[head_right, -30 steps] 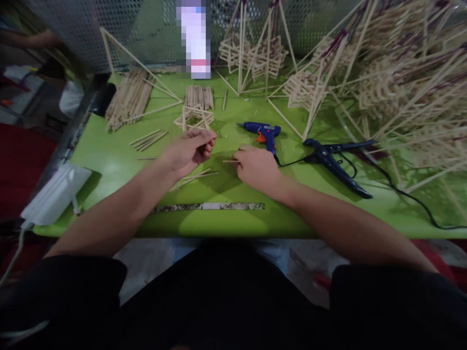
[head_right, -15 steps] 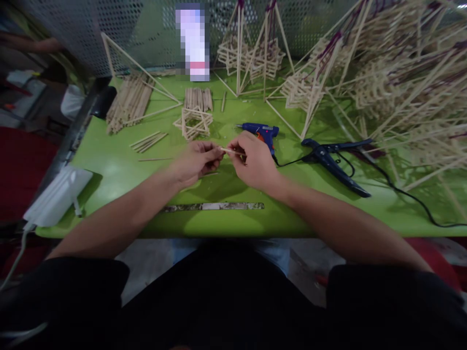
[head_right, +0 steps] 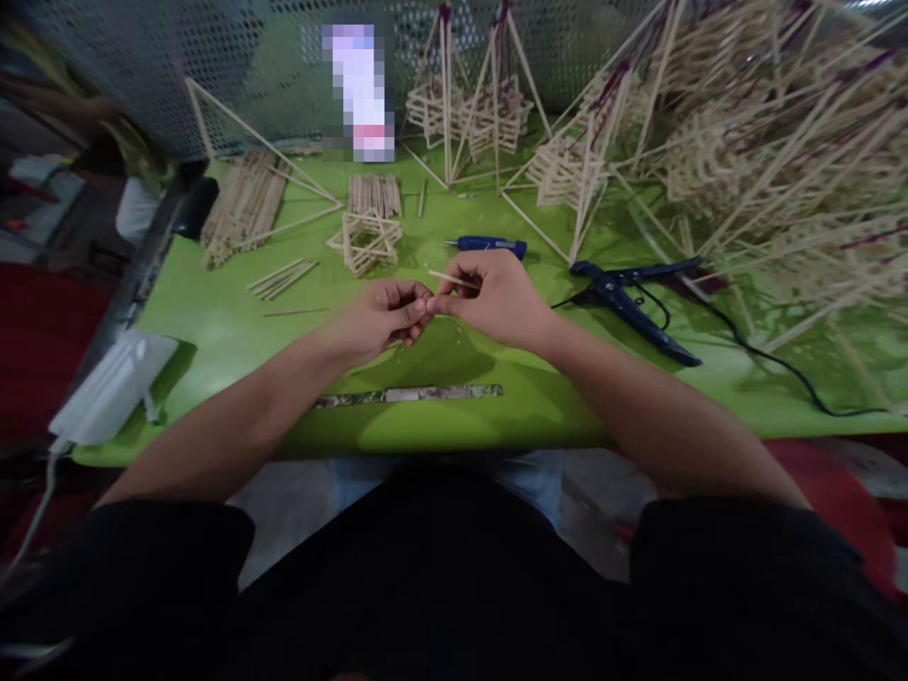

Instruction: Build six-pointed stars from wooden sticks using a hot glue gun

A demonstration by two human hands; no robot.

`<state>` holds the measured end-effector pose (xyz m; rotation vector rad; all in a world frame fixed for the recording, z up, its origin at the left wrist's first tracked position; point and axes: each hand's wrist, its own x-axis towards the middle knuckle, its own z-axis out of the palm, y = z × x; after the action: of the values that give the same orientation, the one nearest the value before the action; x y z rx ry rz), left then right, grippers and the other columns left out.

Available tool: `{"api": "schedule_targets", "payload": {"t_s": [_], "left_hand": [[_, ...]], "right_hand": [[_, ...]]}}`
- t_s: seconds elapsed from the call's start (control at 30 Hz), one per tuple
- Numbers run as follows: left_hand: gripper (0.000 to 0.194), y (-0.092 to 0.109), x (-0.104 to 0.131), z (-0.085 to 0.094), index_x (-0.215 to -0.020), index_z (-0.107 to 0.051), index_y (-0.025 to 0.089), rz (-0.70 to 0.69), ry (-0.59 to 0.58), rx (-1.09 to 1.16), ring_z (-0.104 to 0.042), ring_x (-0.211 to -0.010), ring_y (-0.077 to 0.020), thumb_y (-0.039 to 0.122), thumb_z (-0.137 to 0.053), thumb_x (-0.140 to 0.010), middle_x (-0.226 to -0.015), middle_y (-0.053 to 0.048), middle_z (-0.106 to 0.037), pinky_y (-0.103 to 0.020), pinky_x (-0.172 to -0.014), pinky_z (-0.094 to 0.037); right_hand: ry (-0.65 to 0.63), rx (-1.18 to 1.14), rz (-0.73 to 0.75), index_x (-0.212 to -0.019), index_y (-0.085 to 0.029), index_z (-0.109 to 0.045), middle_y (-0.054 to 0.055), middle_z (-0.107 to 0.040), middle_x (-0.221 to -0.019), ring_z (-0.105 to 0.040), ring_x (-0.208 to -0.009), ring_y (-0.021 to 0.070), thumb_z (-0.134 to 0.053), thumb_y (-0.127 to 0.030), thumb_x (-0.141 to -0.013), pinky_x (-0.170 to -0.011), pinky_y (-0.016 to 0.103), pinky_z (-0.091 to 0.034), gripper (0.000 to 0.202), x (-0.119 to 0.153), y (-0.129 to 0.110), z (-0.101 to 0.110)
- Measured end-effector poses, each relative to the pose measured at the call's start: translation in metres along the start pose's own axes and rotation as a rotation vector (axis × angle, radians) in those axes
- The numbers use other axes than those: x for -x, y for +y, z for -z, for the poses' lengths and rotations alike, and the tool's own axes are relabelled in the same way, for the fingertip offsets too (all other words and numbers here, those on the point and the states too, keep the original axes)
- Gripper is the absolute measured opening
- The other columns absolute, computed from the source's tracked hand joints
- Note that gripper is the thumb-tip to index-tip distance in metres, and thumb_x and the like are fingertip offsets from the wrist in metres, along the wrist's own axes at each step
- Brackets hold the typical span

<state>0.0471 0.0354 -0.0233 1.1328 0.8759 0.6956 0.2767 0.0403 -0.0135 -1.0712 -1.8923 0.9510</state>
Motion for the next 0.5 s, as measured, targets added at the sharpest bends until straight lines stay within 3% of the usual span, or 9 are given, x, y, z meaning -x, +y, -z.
{"api": "schedule_targets", "payload": {"t_s": [0.1, 0.2, 0.27, 0.37, 0.43, 0.5], "left_hand": [[0.028, 0.013, 0.015, -0.016, -0.084, -0.065, 0.017, -0.107, -0.011, -0.116, -0.058, -0.054, -0.0073, 0.005, -0.065, -0.109, -0.068, 0.004, -0.061, -0.018, -0.052, -0.048], [0.024, 0.025, 0.057, -0.048, -0.091, -0.065, 0.019, -0.214, -0.037, -0.371, -0.066, -0.061, -0.0105, 0.009, -0.058, -0.112, -0.077, 0.002, -0.069, -0.023, -0.061, -0.055], [0.020, 0.020, 0.091, -0.074, -0.097, -0.071, 0.020, -0.305, -0.192, -0.715, -0.074, -0.076, -0.0150, 0.011, -0.060, -0.111, -0.086, -0.001, -0.078, -0.027, -0.073, -0.057], [0.023, -0.020, 0.118, -0.115, -0.116, -0.077, 0.019, -0.491, -0.411, -0.979, -0.082, -0.095, -0.0212, 0.016, -0.055, -0.115, -0.109, -0.009, -0.086, -0.031, -0.082, -0.060], [0.020, -0.063, 0.109, -0.143, -0.112, -0.079, 0.017, -0.470, -0.583, -1.023, -0.083, -0.093, -0.0223, 0.027, -0.061, -0.117, -0.106, -0.010, -0.086, -0.030, -0.078, -0.058], [0.016, -0.106, 0.085, -0.173, -0.104, -0.080, 0.017, -0.379, -0.632, -1.053, -0.084, -0.093, -0.0240, 0.027, -0.071, -0.112, -0.101, -0.010, -0.087, -0.031, -0.076, -0.057]], "right_hand": [[0.059, -0.017, 0.063, -0.072, -0.023, -0.066, -0.004, -0.049, -0.064, -0.036, -0.061, 0.0121, -0.098, -0.065, -0.087, -0.058, 0.034, -0.029, 0.055, -0.003, 0.003, 0.012], [0.153, 0.041, 0.113, -0.068, -0.024, -0.060, -0.004, -0.043, -0.062, -0.033, -0.061, 0.0127, -0.090, -0.060, -0.098, -0.059, 0.036, -0.026, 0.055, -0.006, 0.008, 0.029], [0.200, 0.073, 0.133, -0.068, -0.025, -0.061, -0.003, -0.044, -0.060, -0.034, -0.059, 0.0136, -0.086, -0.060, -0.101, -0.059, 0.037, -0.026, 0.054, -0.009, 0.012, 0.040], [0.249, 0.100, 0.156, -0.069, -0.025, -0.063, -0.004, -0.044, -0.059, -0.033, -0.059, 0.0139, -0.085, -0.059, -0.101, -0.059, 0.037, -0.027, 0.052, -0.013, 0.016, 0.050], [0.255, 0.118, 0.162, -0.068, -0.025, -0.063, -0.003, -0.046, -0.060, -0.035, -0.060, 0.0142, -0.085, -0.059, -0.100, -0.060, 0.037, -0.027, 0.052, -0.014, 0.017, 0.051], [0.231, 0.140, 0.155, -0.068, -0.026, -0.061, -0.002, -0.048, -0.061, -0.037, -0.061, 0.0149, -0.085, -0.061, -0.100, -0.060, 0.037, -0.028, 0.054, -0.013, 0.017, 0.049]]}}
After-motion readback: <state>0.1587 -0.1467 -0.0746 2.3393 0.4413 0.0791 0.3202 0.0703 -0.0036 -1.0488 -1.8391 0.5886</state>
